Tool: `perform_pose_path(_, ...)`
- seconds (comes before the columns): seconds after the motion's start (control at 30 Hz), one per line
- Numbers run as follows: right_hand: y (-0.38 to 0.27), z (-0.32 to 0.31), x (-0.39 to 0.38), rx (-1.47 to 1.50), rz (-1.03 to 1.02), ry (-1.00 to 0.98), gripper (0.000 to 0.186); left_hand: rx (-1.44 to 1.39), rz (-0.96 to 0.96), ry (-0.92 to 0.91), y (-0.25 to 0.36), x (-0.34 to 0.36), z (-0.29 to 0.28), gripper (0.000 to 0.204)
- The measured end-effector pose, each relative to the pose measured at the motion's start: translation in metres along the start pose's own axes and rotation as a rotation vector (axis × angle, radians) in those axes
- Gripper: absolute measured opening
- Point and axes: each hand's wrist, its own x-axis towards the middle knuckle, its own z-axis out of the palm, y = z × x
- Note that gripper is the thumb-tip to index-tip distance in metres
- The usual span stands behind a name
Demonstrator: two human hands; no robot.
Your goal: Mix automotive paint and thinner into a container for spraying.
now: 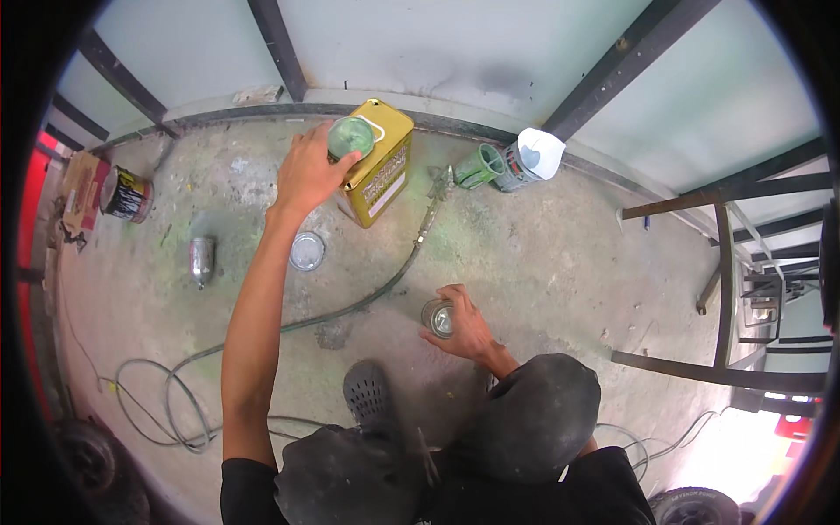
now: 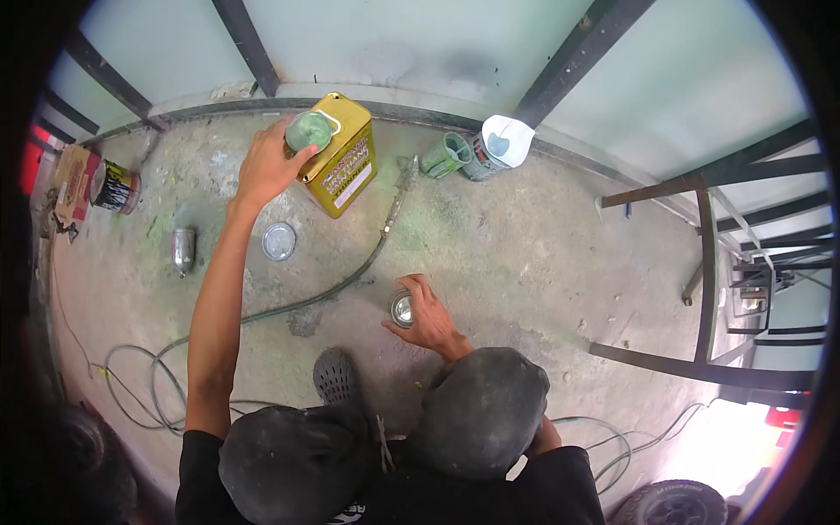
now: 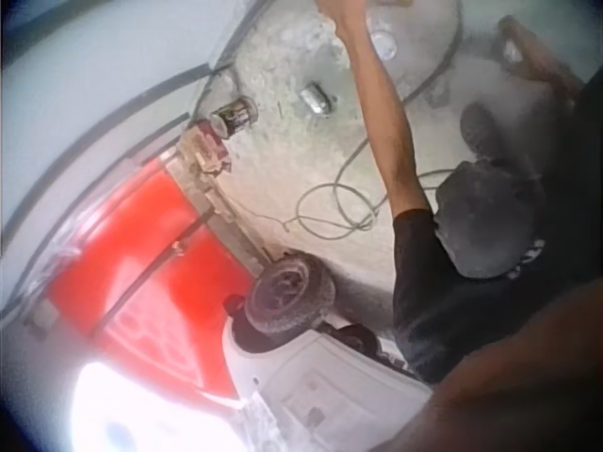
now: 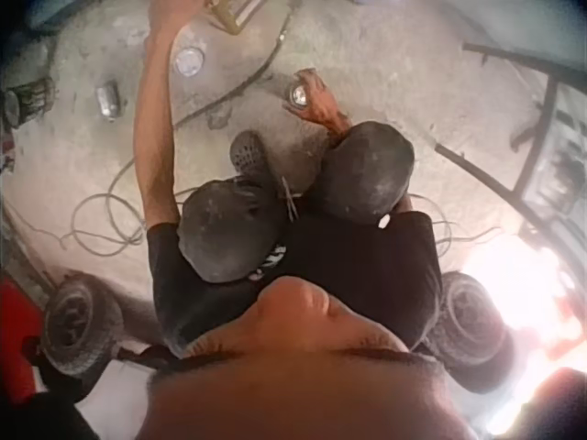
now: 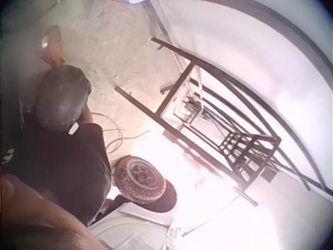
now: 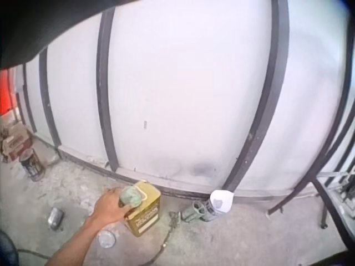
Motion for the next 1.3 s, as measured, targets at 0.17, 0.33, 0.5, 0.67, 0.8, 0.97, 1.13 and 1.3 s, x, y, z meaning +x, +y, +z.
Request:
perform_pose_path(0.17,-0.007,0.005,-0.003,0.035,0.022,-0.001,0.103,-0.052,0.036,0.208,-0.008,-0.005,-0.001,0.044)
perform_pose_path(0.33,-0.006,0.01,-0.002,0.123,0.053,0.034,0.106,-0.286,-0.007,0.065,-0.009,-0.021,-0.016,0.029)
perform_pose_path(0.5,0.001,0.008,-0.007,0.226,0.086,0.16,0.106,-0.991,-0.314,-0.356,0.04,-0.129,0.017,0.026)
perform_pose_path(0.67,-0.012,0.006,-0.002,0.299,0.119,0.062,0.101,-0.558,0.143,-0.354,0.043,-0.192,0.094,0.025)
perform_pose_path(0.8,-0.012,0.001,-0.006,0.304,0.154,0.073,0.098,-0.391,0.054,-0.457,0.059,-0.193,0.097,0.02)
perform_pose_path(0.97,-0.012,0.0,-0.009,0.281,0.185,0.066,0.095,-0.162,0.2,-0.478,0.072,-0.195,0.101,0.016)
perform_pose_path(1.13,-0.016,0.004,-0.004,0.384,0.23,0.037,0.092,-0.036,0.294,-0.444,0.075,-0.211,0.11,0.011)
perform_pose_path(1.3,-0.013,0.016,-0.003,0.379,0.125,0.146,0.094,-0.137,0.271,-0.393,0.059,-0.188,0.109,0.01)
